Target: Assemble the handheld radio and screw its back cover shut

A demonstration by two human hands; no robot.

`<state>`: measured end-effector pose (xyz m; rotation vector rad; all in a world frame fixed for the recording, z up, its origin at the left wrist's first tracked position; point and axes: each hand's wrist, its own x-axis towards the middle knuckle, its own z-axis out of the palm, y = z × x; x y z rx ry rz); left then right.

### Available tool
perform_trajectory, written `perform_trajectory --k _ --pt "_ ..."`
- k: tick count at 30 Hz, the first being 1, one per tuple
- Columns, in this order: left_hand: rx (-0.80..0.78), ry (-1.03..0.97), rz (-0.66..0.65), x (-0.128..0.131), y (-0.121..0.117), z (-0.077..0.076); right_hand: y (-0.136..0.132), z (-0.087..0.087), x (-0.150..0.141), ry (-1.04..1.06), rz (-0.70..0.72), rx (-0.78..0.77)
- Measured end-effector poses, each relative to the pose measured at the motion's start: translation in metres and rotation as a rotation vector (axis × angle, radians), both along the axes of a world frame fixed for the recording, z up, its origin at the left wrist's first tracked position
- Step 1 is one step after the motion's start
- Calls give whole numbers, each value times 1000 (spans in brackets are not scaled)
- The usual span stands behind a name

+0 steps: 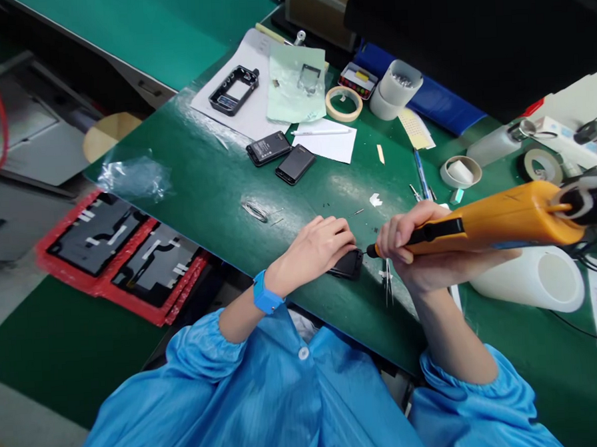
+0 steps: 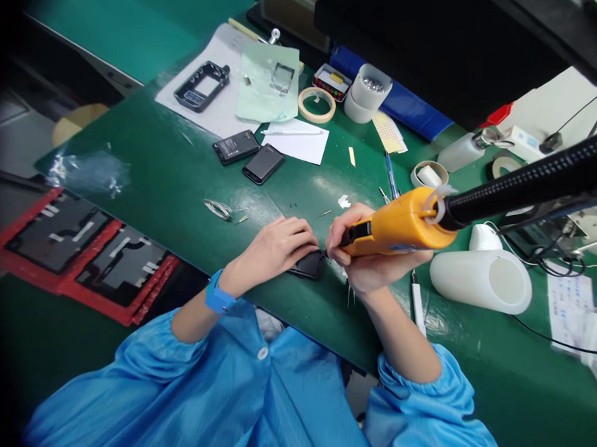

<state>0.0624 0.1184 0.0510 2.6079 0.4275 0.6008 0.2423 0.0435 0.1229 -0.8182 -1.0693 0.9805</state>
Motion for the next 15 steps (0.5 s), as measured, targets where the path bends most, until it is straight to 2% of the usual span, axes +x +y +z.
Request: perform_trajectory --k 10,15 --pt "10 21 12 2 -3 -1 -4 7 -4 -20 83 -115" --pt "2 33 7 1 -4 1 -8 5 5 -137 142 -91"
